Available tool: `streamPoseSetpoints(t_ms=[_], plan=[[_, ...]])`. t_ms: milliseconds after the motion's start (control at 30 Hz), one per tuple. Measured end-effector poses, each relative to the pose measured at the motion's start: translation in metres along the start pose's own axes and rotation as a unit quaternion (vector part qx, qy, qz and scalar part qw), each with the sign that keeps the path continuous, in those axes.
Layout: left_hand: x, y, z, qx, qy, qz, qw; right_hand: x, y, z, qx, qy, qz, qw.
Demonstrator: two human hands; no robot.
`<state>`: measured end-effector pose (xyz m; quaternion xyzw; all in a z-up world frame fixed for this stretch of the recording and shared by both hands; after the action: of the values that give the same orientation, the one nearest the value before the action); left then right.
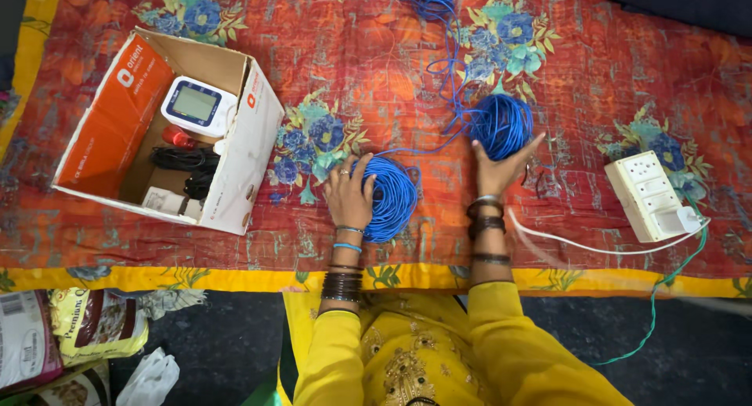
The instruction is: The person coils a length of blue wire into a neat circular bundle on a table. They repeatedly wrap the wire around the growing coil and adjust the loops to keep the bundle compact.
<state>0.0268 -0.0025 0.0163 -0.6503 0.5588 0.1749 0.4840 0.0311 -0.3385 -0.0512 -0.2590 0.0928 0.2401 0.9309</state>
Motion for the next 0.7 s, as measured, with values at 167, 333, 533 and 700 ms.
streamPoseSetpoints(t_ms=[167, 333, 533, 700], plan=[[-0.001, 0.0, -0.001, -0.003, 0.0, 0.004, 1.0, 0.024, -0.044, -0.068, 0.091, 0.093, 0.023, 0.991], [-0.004, -0.001, -0.002, -0.006, 0.006, 0.012, 1.0, -0.012, -0.062, -0.04, 0.011, -0.041, -0.188, 0.981], [-0.002, 0.001, 0.0, 0.001, 0.005, 0.012, 1.0, -0.022, -0.097, 0.024, -0.075, -0.039, -0.334, 0.939], [0.0, 0.001, 0.001, 0.009, 0.0, 0.001, 1.0, 0.057, -0.193, 0.11, -0.338, 0.029, -0.191, 0.921]])
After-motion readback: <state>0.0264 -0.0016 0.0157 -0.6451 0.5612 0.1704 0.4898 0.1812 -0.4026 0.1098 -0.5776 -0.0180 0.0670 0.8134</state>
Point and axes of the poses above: each hand's wrist, its own y-axis away from the middle knuckle, its own x-axis out of the palm, z = x × y, the point moved 3 cm from there along -y, towards the middle knuckle, and after that the axes turned 1 degree about x, right-handed, at the moved point
